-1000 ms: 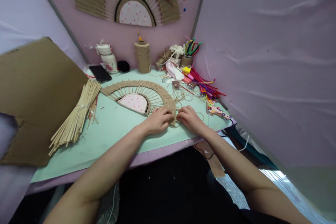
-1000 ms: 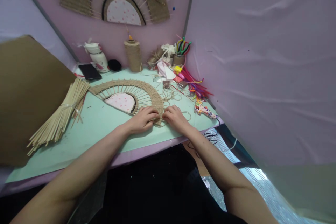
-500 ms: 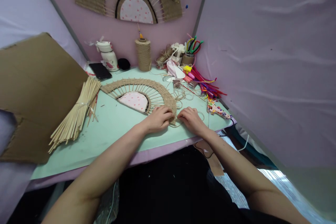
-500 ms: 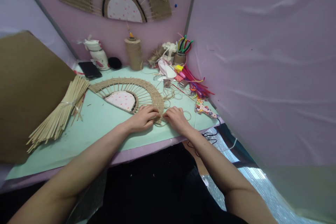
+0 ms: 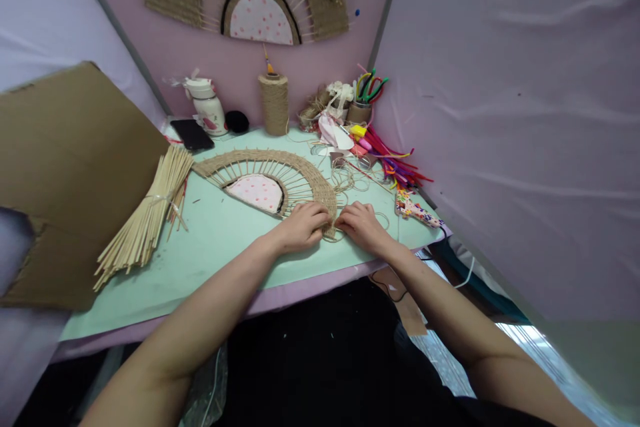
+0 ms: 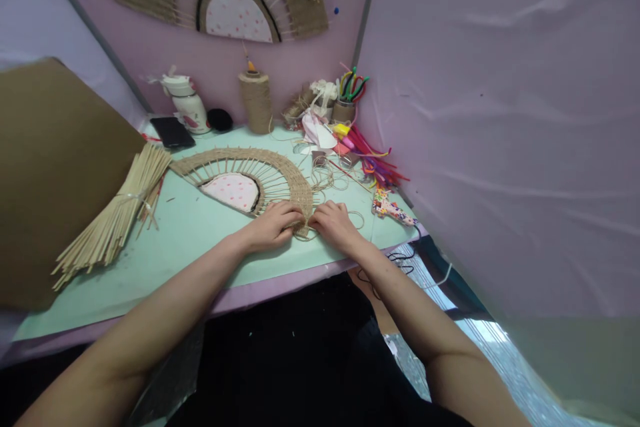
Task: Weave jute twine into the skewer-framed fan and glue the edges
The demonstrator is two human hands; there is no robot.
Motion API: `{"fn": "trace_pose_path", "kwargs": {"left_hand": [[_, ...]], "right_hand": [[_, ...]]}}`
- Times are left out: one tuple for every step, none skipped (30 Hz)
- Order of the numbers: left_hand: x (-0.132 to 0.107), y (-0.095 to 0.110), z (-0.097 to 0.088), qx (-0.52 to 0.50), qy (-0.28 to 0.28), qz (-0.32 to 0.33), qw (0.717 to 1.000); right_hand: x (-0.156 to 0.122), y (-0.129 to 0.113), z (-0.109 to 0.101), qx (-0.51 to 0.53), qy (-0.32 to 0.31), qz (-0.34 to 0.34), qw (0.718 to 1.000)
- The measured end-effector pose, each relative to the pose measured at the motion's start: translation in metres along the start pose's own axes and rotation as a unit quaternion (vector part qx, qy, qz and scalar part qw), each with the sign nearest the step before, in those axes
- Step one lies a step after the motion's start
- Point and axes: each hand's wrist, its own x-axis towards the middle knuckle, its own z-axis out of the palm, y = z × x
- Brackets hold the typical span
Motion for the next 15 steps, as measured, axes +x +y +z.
{"fn": "trace_pose_path", "kwargs": {"left_hand": [[-0.0001, 0.0001, -0.0002, -0.001, 0.000, -0.001, 1.000], [-0.0002, 0.0001, -0.0002, -0.001, 0.000, -0.001, 1.000], [-0.0003, -0.0002, -0.0001, 0.000, 0.000, 0.001, 1.000], [-0.0004, -0.0007, 0.0002, 0.002, -0.001, 0.004, 1.000], [-0.0005, -0.0014, 0.0006, 0.005, -0.001, 0.009, 1.000], [-0.0007, -0.0024, 0.0011, 0.007, -0.001, 0.015, 1.000], [-0.0008, -0.0034, 0.0018, 0.010, -0.001, 0.020, 1.000], [-0.0010, -0.0045, 0.0025, 0.012, -0.001, 0.025, 1.000], [-0.0012, -0.0056, 0.0031, 0.014, -0.003, 0.030, 0.999], [-0.0015, -0.0065, 0.0035, 0.016, -0.004, 0.034, 0.999], [-0.0017, -0.0072, 0.0039, 0.017, -0.006, 0.038, 0.999], [-0.0020, -0.0076, 0.0041, 0.018, -0.008, 0.041, 0.999], [-0.0023, -0.0078, 0.0041, 0.018, -0.009, 0.043, 0.999], [-0.0026, -0.0077, 0.0040, 0.019, -0.011, 0.045, 0.999], [-0.0028, -0.0073, 0.0038, 0.019, -0.014, 0.046, 0.999]], "right_hand": [[0.0000, 0.0001, -0.0005, 0.001, 0.001, 0.000, 1.000], [0.0000, 0.0003, -0.0010, 0.003, 0.002, 0.001, 1.000], [0.0003, 0.0005, -0.0016, 0.006, 0.003, 0.004, 1.000], [0.0008, 0.0006, -0.0021, 0.009, 0.005, 0.009, 1.000], [0.0016, 0.0008, -0.0026, 0.012, 0.007, 0.016, 1.000], [0.0025, 0.0010, -0.0030, 0.014, 0.009, 0.023, 1.000], [0.0036, 0.0012, -0.0033, 0.016, 0.012, 0.031, 0.999], [0.0046, 0.0015, -0.0034, 0.016, 0.015, 0.037, 0.999], [0.0054, 0.0017, -0.0034, 0.016, 0.018, 0.043, 0.999], [0.0060, 0.0020, -0.0032, 0.016, 0.021, 0.049, 0.998], [0.0063, 0.0022, -0.0030, 0.018, 0.024, 0.055, 0.998], [0.0063, 0.0024, -0.0028, 0.020, 0.027, 0.061, 0.998], [0.0060, 0.0026, -0.0025, 0.023, 0.030, 0.068, 0.997], [0.0055, 0.0027, -0.0022, 0.026, 0.032, 0.074, 0.996], [0.0049, 0.0028, -0.0019, 0.030, 0.034, 0.078, 0.996]]}}
